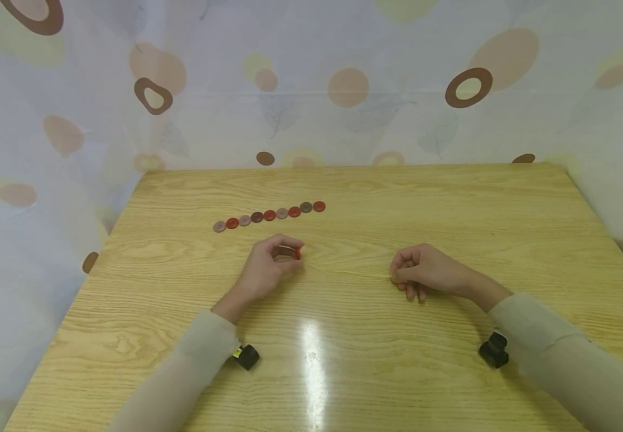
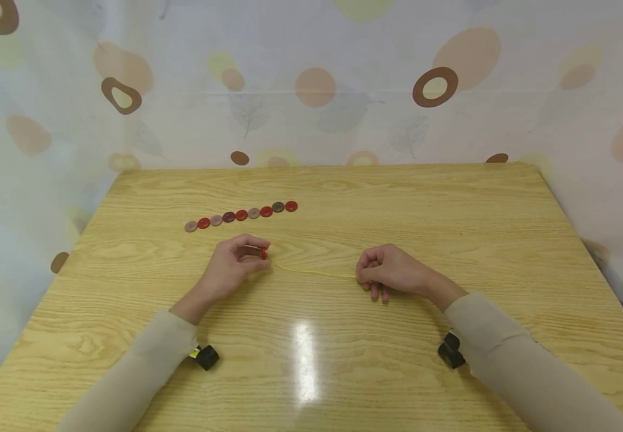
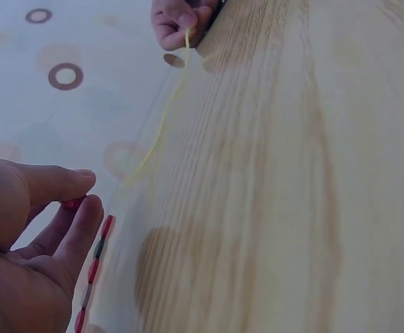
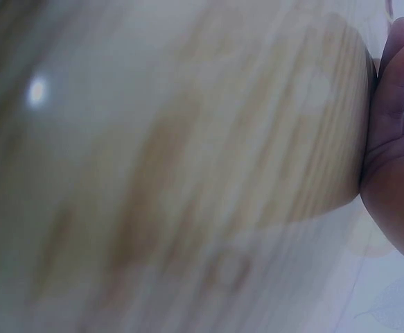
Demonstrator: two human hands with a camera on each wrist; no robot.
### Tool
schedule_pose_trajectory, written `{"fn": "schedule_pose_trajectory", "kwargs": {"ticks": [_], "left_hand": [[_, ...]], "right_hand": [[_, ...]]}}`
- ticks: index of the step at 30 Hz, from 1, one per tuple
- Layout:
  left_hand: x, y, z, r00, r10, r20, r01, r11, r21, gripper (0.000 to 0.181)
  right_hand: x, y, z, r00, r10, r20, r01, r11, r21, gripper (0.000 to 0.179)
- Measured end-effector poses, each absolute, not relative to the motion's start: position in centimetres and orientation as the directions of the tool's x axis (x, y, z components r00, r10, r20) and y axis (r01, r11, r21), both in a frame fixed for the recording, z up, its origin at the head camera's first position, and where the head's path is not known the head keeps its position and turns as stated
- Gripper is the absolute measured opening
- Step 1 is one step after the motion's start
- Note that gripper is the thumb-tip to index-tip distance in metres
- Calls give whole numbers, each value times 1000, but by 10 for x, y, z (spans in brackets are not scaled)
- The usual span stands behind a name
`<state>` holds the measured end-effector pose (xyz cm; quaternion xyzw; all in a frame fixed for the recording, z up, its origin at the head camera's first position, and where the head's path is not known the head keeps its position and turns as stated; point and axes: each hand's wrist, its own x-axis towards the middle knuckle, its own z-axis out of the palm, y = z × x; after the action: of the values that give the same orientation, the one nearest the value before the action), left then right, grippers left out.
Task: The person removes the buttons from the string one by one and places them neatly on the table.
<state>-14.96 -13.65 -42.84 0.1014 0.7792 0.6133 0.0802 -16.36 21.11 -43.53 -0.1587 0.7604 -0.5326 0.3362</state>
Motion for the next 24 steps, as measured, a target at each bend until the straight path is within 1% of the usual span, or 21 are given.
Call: {"fn": "schedule_pose_trajectory", "kwargs": {"ticks": [6, 8, 12, 16, 20, 24], "left_hand": [[-153, -137, -426, -968, 248, -25, 37, 242, 969, 35], [-156, -135, -425, -968, 251, -21, 47, 263, 964, 34], [-166, -132, -423, -967, 256, 1, 90, 333, 939, 34], [-181, -123, -417, -958, 283, 47, 168, 424, 890, 34], [-202, -107, -410, -942, 328, 76, 254, 544, 800, 37], [-226, -88, -406, -936, 345, 75, 310, 701, 643, 43]], "right_hand": [[-163, 213, -434, -723, -603, -337, 112, 379, -918, 19], [-163, 213, -434, -723, -602, -338, 113, 379, -919, 19], [-163, 213, -433, -725, -601, -337, 114, 378, -919, 19], [-162, 213, -432, -723, -603, -336, 116, 373, -920, 18], [-162, 213, -432, -721, -607, -333, 121, 363, -924, 18], [-162, 212, -435, -719, -613, -327, 117, 357, -927, 18]]}}
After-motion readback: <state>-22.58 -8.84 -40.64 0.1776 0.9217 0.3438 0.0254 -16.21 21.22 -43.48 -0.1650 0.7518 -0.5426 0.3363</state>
